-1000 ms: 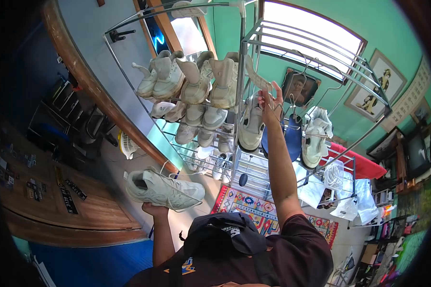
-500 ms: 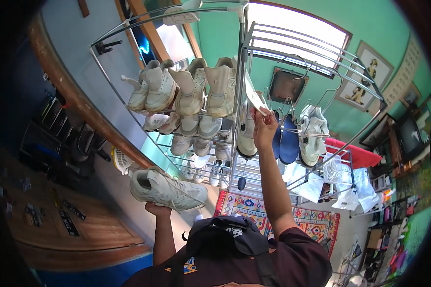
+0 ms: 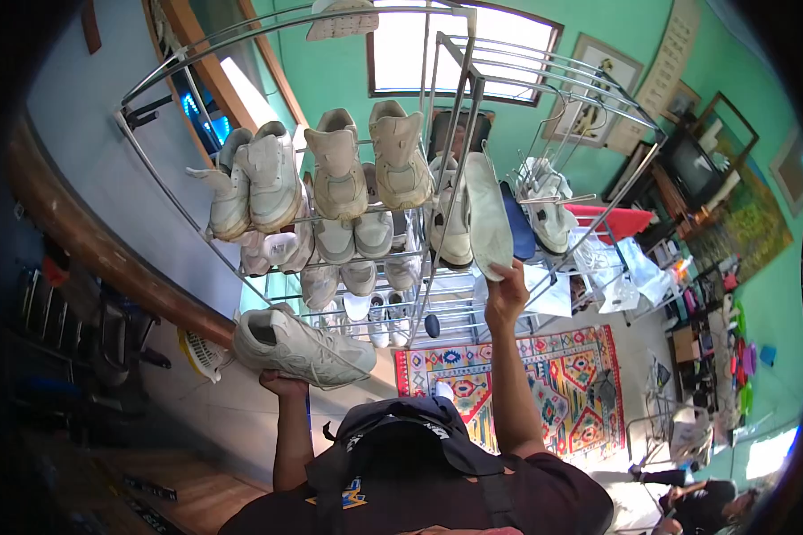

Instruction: Replacing the laces and inspecting a shoe in a repair shop.

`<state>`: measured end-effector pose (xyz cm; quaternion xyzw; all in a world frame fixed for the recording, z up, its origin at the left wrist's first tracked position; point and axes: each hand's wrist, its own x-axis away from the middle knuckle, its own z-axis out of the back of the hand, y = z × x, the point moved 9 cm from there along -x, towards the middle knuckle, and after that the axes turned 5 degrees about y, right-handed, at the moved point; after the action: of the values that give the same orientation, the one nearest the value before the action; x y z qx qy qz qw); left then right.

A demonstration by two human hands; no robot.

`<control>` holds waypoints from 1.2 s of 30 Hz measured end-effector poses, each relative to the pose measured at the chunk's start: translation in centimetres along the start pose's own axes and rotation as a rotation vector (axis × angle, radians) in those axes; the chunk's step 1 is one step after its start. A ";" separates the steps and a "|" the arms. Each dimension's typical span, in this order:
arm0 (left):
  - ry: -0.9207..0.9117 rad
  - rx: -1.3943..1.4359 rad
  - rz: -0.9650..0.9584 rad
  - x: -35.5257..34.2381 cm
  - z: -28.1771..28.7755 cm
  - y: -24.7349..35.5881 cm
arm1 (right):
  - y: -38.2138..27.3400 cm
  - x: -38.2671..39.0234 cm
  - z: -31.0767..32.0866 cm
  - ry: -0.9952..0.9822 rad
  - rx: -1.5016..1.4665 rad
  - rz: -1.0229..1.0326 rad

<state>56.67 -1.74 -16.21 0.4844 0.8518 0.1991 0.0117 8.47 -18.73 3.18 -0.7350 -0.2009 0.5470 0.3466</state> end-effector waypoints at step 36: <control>-0.109 -0.021 0.078 -2.6 1.3 6.1 | -28.2 -29.9 -25.8 -0.221 0.769 0.644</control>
<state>63.32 -0.73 -15.72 0.5269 0.8284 0.1819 0.0554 25.53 -27.23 47.80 -0.5168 0.2160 0.7347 0.3827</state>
